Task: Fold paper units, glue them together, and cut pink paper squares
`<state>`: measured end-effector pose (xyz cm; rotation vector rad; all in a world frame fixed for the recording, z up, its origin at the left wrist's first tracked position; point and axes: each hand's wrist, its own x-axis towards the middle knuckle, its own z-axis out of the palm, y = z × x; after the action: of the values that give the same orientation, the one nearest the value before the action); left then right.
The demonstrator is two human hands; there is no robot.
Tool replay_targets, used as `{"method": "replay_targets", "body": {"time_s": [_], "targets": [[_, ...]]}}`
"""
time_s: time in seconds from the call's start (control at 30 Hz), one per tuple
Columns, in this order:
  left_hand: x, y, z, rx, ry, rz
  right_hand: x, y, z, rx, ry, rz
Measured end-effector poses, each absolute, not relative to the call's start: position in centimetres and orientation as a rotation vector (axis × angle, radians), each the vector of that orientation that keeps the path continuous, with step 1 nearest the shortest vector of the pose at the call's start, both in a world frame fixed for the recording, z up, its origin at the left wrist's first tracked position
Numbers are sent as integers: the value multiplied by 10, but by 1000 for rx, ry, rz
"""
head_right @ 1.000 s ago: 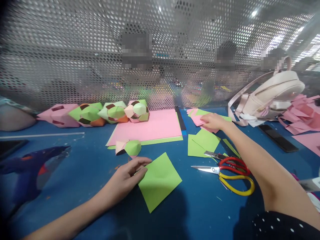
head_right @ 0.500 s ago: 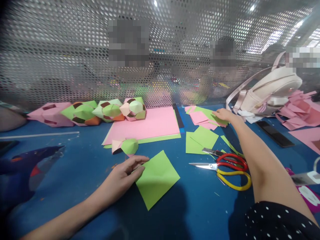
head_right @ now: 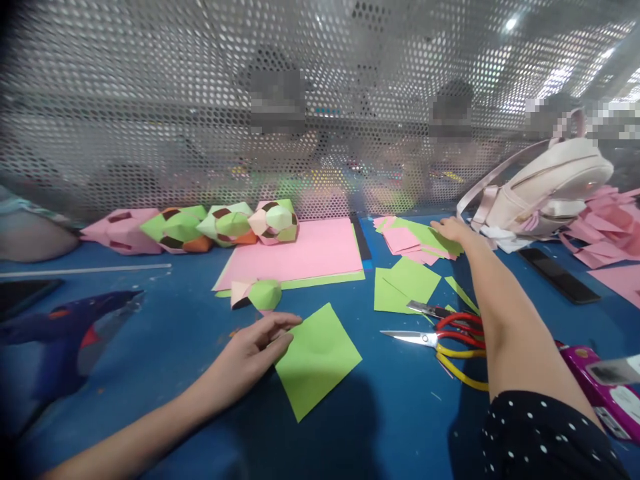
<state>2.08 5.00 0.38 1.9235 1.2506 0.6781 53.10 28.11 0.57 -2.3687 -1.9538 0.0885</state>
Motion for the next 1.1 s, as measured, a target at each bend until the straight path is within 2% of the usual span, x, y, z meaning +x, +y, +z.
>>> {"method": "replay_targets", "body": {"time_s": [0.23, 0.47, 0.67, 0.87, 1.1], "targets": [[19, 50, 1, 1937, 1262, 662, 530, 271, 10, -2403, -1929, 376], [21, 50, 6, 1948, 1269, 668, 523, 276, 11, -2384, -1857, 209], [22, 50, 7, 1935, 1274, 666, 520, 278, 11, -2394, -1801, 423], [21, 50, 4, 1921, 1259, 652, 518, 275, 16, -2290, -1660, 266], [21, 51, 2, 1907, 1247, 639, 512, 277, 9, -2215, -1602, 472]]}}
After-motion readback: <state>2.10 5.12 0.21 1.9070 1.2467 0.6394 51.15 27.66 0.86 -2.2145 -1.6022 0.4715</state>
